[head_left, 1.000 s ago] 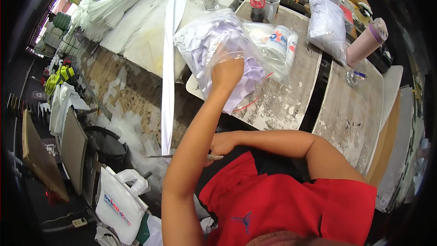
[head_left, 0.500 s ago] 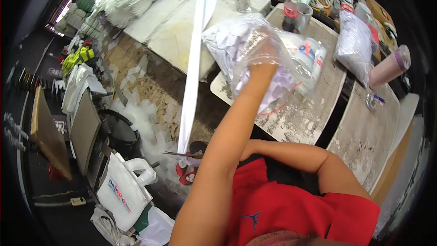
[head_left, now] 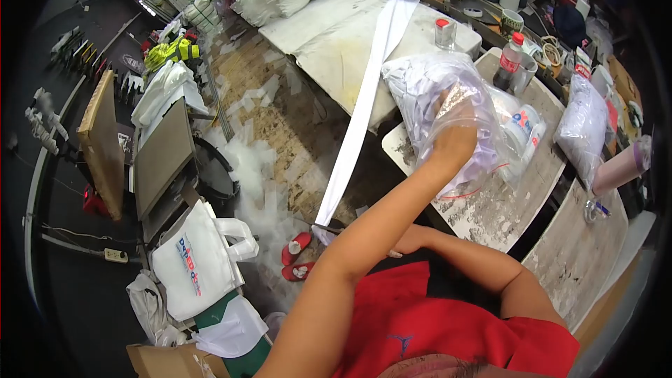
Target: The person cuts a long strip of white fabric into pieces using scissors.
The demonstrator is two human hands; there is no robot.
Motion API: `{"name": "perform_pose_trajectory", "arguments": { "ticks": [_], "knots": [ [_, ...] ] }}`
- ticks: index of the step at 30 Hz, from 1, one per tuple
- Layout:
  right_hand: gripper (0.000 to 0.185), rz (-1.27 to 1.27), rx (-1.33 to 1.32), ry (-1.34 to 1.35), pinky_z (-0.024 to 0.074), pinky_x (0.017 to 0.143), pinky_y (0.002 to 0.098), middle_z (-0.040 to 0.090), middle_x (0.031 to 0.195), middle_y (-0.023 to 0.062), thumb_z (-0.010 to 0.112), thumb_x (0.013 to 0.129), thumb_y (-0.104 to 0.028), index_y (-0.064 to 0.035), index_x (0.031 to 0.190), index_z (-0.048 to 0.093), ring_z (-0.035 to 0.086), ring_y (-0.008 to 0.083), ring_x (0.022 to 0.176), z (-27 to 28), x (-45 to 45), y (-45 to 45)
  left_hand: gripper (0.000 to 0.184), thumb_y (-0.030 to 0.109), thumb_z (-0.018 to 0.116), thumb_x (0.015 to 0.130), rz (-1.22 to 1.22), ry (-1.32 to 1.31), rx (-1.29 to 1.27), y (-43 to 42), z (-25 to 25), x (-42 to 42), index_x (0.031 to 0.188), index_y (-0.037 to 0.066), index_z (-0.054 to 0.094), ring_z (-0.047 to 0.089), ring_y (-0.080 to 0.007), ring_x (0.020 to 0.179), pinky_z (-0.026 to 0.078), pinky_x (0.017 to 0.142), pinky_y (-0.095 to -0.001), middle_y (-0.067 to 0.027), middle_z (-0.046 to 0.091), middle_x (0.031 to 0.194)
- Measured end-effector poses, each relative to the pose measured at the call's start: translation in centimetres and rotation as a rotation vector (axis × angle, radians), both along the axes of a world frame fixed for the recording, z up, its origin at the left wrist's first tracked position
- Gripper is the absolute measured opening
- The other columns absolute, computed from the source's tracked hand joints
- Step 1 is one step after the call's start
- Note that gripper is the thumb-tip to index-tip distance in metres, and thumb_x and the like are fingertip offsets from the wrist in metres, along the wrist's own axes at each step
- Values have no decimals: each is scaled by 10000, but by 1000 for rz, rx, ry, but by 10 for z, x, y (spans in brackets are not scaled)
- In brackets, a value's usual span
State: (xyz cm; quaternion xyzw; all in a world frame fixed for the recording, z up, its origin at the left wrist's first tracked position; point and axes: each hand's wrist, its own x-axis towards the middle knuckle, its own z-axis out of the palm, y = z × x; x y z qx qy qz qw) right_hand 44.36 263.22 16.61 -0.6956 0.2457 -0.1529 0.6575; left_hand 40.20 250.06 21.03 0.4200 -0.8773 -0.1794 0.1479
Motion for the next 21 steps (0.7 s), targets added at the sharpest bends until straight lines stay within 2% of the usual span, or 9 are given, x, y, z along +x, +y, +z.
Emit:
{"name": "perform_pose_trajectory", "arguments": {
  "ticks": [2,4,6,8,10,12,15,18,21],
  "knots": [
    [199,-16,-49,-18,496,764,341,719,919,81,697,865,-172,-16,986,719,616,152,849,-5,0,2,380,75,502,871,64,55,-111,-9,-18,-7,1220,-42,596,621,-395,1101,476,972,-480,-261,653,1145],
    [157,-28,-70,-60,469,597,317,681,807,46,678,881,-162,-42,969,727,576,122,711,-6,1,2,394,108,525,881,154,444,-511,-10,-20,-10,1247,-22,590,613,-404,1116,472,977,-484,-259,644,1172],
    [163,-34,-5,-10,471,596,324,672,795,46,676,885,-162,-30,967,722,577,136,702,-3,-1,2,377,166,572,853,146,463,-398,-15,-15,-14,1185,-9,608,630,-423,1049,486,924,-501,-262,658,1103],
    [213,22,100,79,501,800,354,723,973,98,674,887,-157,-14,1039,718,628,181,897,-2,-2,0,371,225,620,824,142,480,-284,-24,-1,-21,1122,4,625,646,-442,983,500,871,-518,-266,672,1035],
    [253,43,47,70,487,870,367,704,1073,124,667,900,-168,-13,1097,701,618,213,991,-7,-2,0,438,257,620,833,307,643,36,-39,6,-39,1176,-12,586,634,-450,994,482,907,-504,-277,663,1029],
    [296,65,-9,59,473,940,379,685,1173,151,660,913,-180,-13,1155,683,609,245,1086,-24,-3,2,460,264,610,847,316,683,11,-42,2,-53,1207,-17,557,620,-451,1030,467,931,-504,-292,647,1065],
    [510,32,-78,-34,293,1161,382,489,1467,192,654,951,-275,-3,1369,545,420,315,1375,-33,-11,3,525,271,597,864,255,713,-12,-41,-9,-57,1285,-25,493,592,-458,1090,446,962,-506,-313,607,1144],
    [538,156,-154,-129,292,1161,396,475,1481,172,671,949,-289,-31,1398,527,419,311,1375,-151,9,0,625,257,610,857,188,708,-5,-37,-33,-64,1379,-30,423,551,-465,1144,420,995,-514,-313,569,1211],
    [587,-87,-344,-184,283,1168,402,439,1511,153,694,938,-282,-47,1435,490,399,297,1393,-172,7,4,731,221,631,833,157,633,-128,-45,-72,-81,1465,-15,349,506,-483,1192,381,1048,-520,-312,550,1243]
  ]
}}
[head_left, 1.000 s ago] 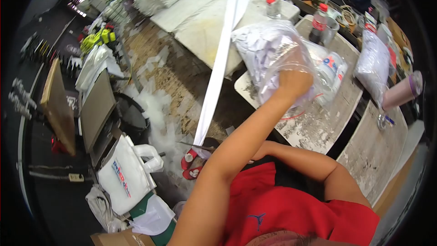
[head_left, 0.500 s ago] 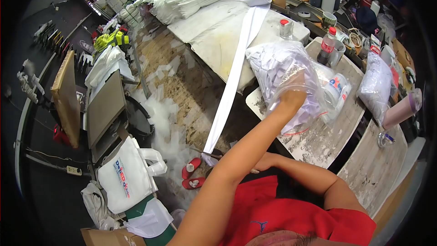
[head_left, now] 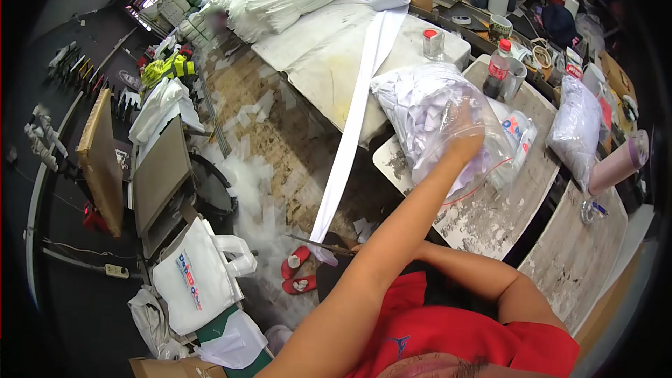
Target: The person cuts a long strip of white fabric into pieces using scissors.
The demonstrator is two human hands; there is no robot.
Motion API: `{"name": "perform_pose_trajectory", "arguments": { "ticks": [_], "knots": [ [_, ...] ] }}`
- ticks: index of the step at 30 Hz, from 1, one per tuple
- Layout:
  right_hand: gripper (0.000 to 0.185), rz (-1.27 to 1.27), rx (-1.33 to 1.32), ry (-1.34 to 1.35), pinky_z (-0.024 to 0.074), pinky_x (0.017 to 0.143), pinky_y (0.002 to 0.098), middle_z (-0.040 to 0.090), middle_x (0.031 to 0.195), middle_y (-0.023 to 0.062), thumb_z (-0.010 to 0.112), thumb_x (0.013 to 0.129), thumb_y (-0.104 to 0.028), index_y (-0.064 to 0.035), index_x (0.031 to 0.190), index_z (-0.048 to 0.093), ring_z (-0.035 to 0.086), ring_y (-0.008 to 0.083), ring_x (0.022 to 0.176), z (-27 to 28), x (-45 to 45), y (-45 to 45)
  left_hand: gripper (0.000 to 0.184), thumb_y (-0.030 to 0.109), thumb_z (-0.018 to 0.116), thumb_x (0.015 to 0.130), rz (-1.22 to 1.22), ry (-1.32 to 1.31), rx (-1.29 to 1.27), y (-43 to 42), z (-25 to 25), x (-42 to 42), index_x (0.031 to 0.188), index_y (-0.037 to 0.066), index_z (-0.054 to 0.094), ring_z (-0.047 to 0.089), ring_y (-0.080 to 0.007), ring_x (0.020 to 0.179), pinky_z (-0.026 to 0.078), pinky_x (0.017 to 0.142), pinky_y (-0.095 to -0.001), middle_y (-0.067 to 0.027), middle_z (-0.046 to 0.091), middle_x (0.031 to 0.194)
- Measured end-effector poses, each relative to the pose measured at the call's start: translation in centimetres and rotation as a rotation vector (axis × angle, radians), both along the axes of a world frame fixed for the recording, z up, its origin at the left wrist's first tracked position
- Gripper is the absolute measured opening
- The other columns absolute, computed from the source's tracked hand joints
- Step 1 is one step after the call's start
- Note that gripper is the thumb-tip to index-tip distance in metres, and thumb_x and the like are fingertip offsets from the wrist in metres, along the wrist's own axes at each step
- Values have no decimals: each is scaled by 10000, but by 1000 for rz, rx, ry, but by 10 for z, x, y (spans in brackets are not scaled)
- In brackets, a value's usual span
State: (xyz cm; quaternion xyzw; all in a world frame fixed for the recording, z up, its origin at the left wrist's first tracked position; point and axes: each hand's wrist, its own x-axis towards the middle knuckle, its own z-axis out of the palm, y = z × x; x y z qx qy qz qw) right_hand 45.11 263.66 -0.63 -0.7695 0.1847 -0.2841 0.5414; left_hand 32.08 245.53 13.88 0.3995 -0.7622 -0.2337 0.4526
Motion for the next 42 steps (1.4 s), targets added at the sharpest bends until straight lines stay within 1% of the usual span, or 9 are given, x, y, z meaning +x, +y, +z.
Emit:
{"name": "perform_pose_trajectory", "arguments": {
  "ticks": [12,13,20,24,27,30,34,38,42],
  "knots": [
    [477,184,326,-57,332,1136,360,551,1406,150,702,903,-86,-10,1353,566,473,251,1324,-17,1,-7,764,149,599,798,-82,-196,164,74,85,58,1502,11,335,389,-511,1320,292,1127,-555,-382,454,1356],
    [423,123,212,-86,339,1127,365,568,1386,168,646,942,-134,-3,1339,578,487,272,1306,93,-21,2,773,149,605,793,-164,-185,195,78,90,61,1501,1,332,382,-521,1316,302,1116,-557,-384,443,1359],
    [280,218,53,214,480,937,321,666,1150,136,497,1029,-188,-25,1198,650,620,206,1022,155,-15,-6,797,288,679,837,-195,-350,278,118,130,100,1445,-100,340,474,-495,1245,410,1065,-479,-376,438,1362],
    [472,125,396,185,486,884,380,701,1089,150,677,886,-343,12,1197,661,637,264,1002,64,-6,-2,739,260,707,873,-864,-371,402,145,174,176,1456,-48,374,533,-432,1247,422,1073,-421,-280,481,1412],
    [651,64,271,-173,507,846,365,710,1045,175,701,838,-511,8,1228,643,660,272,924,222,-45,13,750,271,775,851,-1264,-169,461,155,223,264,1432,-58,434,565,-337,1262,448,1043,-405,-217,575,1356],
    [776,115,253,339,509,756,367,703,964,165,713,833,-577,6,1328,582,651,227,837,158,-5,-12,520,498,580,968,-614,466,373,179,188,372,1107,-2,601,678,-295,866,543,812,-428,-211,671,950],
    [703,133,404,294,437,574,283,576,729,32,751,857,-455,-7,1364,561,545,103,625,157,0,-10,322,376,470,1052,513,847,222,183,83,465,970,96,608,591,-154,953,430,910,-379,-64,662,1016],
    [585,159,594,201,345,546,235,447,681,-57,727,859,-255,-19,1368,562,409,35,619,157,5,-5,481,440,401,1062,427,658,604,211,2,442,1332,55,504,540,-235,1252,364,1093,-422,-111,611,1284],
    [533,130,591,225,340,552,226,431,707,-81,698,851,-168,-12,1344,571,393,32,632,159,5,-3,507,396,463,1050,48,804,826,231,-2,409,1388,18,432,629,-213,1030,489,938,-362,-132,654,1092]
  ]
}}
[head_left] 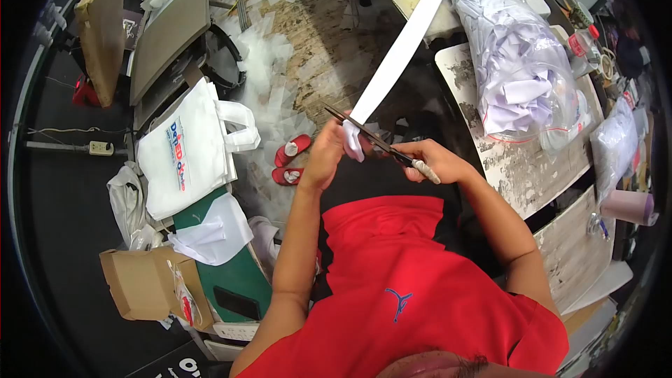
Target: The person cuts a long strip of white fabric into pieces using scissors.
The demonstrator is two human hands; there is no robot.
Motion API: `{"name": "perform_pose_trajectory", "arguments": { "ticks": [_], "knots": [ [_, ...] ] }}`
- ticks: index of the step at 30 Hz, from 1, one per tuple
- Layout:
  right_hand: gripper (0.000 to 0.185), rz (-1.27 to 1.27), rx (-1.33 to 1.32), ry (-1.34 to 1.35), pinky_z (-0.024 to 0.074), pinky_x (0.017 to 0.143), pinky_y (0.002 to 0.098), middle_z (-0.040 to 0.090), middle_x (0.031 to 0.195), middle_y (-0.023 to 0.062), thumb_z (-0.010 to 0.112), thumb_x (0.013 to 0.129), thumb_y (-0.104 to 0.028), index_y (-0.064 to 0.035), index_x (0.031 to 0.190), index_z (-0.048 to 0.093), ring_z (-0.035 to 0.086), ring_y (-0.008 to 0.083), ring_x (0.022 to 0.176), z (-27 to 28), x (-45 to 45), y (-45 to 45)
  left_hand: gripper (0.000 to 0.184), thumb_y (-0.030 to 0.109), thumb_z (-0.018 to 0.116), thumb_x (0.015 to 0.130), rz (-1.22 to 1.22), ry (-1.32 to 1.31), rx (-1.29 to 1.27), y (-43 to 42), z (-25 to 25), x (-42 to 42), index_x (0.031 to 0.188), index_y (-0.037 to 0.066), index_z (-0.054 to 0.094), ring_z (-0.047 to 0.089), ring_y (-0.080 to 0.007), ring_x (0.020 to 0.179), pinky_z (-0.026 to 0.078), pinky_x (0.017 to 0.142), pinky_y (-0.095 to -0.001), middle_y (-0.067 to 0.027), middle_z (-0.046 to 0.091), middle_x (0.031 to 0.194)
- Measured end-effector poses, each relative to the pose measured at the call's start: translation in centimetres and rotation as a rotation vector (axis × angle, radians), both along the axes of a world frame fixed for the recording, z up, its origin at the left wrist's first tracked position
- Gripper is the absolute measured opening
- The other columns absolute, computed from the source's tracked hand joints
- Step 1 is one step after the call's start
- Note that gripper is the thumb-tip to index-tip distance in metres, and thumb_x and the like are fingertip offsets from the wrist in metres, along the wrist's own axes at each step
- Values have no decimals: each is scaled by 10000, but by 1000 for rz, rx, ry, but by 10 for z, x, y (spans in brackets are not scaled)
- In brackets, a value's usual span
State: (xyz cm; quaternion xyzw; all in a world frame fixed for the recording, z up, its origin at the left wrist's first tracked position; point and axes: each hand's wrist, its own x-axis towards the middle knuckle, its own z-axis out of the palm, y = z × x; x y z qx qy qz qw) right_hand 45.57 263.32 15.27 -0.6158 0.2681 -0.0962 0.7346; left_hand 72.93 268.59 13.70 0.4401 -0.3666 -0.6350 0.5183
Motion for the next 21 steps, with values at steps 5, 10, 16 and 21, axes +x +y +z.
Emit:
{"name": "perform_pose_trajectory", "arguments": {
  "ticks": [5,10,16,21],
  "knots": [
    [512,-8,-31,84,355,580,221,419,756,-97,671,851,-115,-14,1342,566,384,30,660,-5,1,2,310,276,546,1035,-181,-65,211,13,9,15,1197,12,565,487,-42,571,394,493,-202,15,541,728],
    [543,24,-37,50,369,628,211,453,831,-62,636,876,-184,-12,1377,517,420,44,721,-16,11,14,339,254,540,1036,-97,17,220,34,12,21,1265,6,561,397,-34,533,335,468,-197,42,468,666],
    [582,94,14,-122,362,578,250,424,709,-35,591,962,-390,17,1368,504,418,78,643,-16,5,8,427,272,524,1042,-219,110,215,39,15,23,1374,4,512,385,-36,532,339,481,-202,47,458,672],
    [599,75,48,-55,354,558,244,452,703,-40,634,947,-412,25,1344,529,423,67,632,-13,6,8,458,314,518,1044,-303,23,207,38,21,21,1376,-2,516,396,-33,537,360,499,-201,47,434,632]
  ]
}}
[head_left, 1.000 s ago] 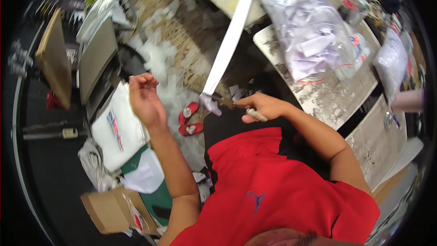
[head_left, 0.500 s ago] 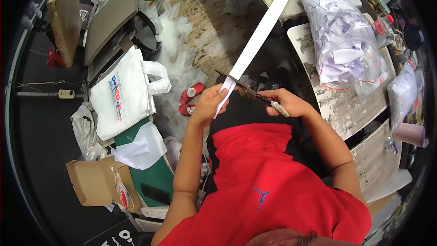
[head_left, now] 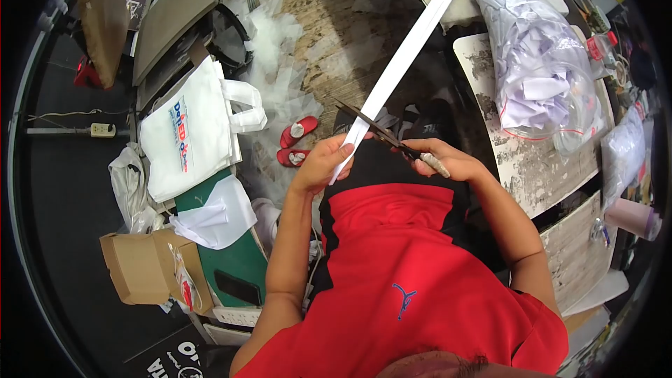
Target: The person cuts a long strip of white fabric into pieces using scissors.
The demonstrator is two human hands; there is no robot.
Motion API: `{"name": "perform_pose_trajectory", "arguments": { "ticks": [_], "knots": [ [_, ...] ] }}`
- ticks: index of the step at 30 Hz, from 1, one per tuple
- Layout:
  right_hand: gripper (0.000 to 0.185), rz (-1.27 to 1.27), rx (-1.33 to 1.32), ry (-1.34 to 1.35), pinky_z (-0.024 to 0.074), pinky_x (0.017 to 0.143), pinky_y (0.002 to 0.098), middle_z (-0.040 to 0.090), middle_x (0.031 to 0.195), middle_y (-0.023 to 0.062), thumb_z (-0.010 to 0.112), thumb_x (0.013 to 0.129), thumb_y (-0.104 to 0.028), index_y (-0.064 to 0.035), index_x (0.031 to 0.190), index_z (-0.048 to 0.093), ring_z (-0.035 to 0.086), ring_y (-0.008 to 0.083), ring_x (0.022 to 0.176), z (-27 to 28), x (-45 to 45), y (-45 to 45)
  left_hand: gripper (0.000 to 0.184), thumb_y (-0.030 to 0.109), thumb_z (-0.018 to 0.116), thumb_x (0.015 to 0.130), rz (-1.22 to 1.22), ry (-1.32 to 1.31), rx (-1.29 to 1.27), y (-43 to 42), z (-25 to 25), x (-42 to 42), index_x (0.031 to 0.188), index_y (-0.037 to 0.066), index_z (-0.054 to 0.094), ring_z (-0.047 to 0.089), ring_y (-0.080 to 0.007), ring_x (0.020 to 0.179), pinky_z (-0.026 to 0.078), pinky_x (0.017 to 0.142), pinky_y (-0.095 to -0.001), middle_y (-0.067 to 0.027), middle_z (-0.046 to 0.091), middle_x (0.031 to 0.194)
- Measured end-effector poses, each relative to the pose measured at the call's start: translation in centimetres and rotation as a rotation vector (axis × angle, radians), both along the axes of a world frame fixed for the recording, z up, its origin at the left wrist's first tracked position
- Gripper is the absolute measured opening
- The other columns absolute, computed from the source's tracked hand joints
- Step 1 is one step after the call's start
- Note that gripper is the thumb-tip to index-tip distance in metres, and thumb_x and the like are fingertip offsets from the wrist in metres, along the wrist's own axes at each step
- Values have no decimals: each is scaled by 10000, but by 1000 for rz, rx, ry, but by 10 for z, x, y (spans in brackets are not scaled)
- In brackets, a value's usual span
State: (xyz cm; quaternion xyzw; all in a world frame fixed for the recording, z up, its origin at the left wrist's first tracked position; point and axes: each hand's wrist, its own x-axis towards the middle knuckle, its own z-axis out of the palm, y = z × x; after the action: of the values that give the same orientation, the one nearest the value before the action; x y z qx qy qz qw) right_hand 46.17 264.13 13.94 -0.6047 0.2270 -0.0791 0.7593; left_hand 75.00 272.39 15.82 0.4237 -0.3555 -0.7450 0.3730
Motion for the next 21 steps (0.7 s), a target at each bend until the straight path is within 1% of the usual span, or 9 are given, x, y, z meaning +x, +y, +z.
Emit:
{"name": "perform_pose_trajectory", "arguments": {
  "ticks": [4,6,7,8,11,12,15,18,21],
  "knots": [
    [652,-14,50,124,340,551,220,452,703,-69,707,884,-407,-5,1369,538,407,47,617,6,-2,-1,463,314,523,1041,-75,24,-36,-3,-16,7,1380,-1,519,497,-49,584,417,539,-209,15,533,667],
    [629,-24,-27,125,337,515,248,480,689,-42,688,918,-434,33,1320,561,423,51,596,-1,-3,-3,472,312,536,1031,-145,-120,15,-10,-20,11,1360,-26,530,624,-100,690,481,640,-229,-39,662,769],
    [630,-19,33,87,340,514,248,476,691,-49,694,914,-428,25,1329,559,422,49,596,1,-3,-5,471,321,553,1019,-184,-180,-55,-17,-23,12,1337,-27,555,675,-155,876,516,820,-296,-76,718,898],
    [602,-30,23,75,340,518,237,481,696,-53,684,923,-414,13,1331,565,425,44,597,7,-4,-5,639,383,601,982,-211,-161,-135,-23,-34,16,1461,-3,427,634,-185,1059,471,974,-364,-113,687,1110],
    [529,-17,58,5,343,529,221,486,706,-58,663,933,-337,-10,1337,567,429,37,601,4,-5,-9,1100,596,659,859,78,260,-205,-44,-45,-3,1596,94,15,518,-244,1262,411,1062,-437,-130,481,1428],
    [505,-14,59,-51,345,531,217,482,704,-63,655,935,-303,-17,1342,565,429,37,599,3,-6,-9,1191,655,714,769,237,269,-221,-52,-32,-21,1602,155,25,589,-191,1041,501,888,-384,-67,577,1257],
    [508,-27,165,-150,378,570,224,482,742,-43,641,935,-289,-15,1352,547,445,59,631,10,-6,-9,1273,629,808,656,234,456,-217,-67,-22,-37,1605,220,65,413,-46,656,328,560,-200,67,524,869],
    [502,19,239,-305,394,581,223,485,749,-34,647,953,-319,-21,1345,549,449,62,634,1,-11,-11,1078,509,882,659,213,386,-260,-67,-27,-46,1509,112,351,467,-33,669,361,587,-187,51,549,834],
    [593,58,201,-268,404,596,224,488,767,-31,681,930,-413,-21,1353,544,453,59,649,8,-13,-11,676,201,915,695,85,236,-364,-62,-15,-42,1243,86,535,530,-37,794,397,663,-182,35,580,874]
  ]
}}
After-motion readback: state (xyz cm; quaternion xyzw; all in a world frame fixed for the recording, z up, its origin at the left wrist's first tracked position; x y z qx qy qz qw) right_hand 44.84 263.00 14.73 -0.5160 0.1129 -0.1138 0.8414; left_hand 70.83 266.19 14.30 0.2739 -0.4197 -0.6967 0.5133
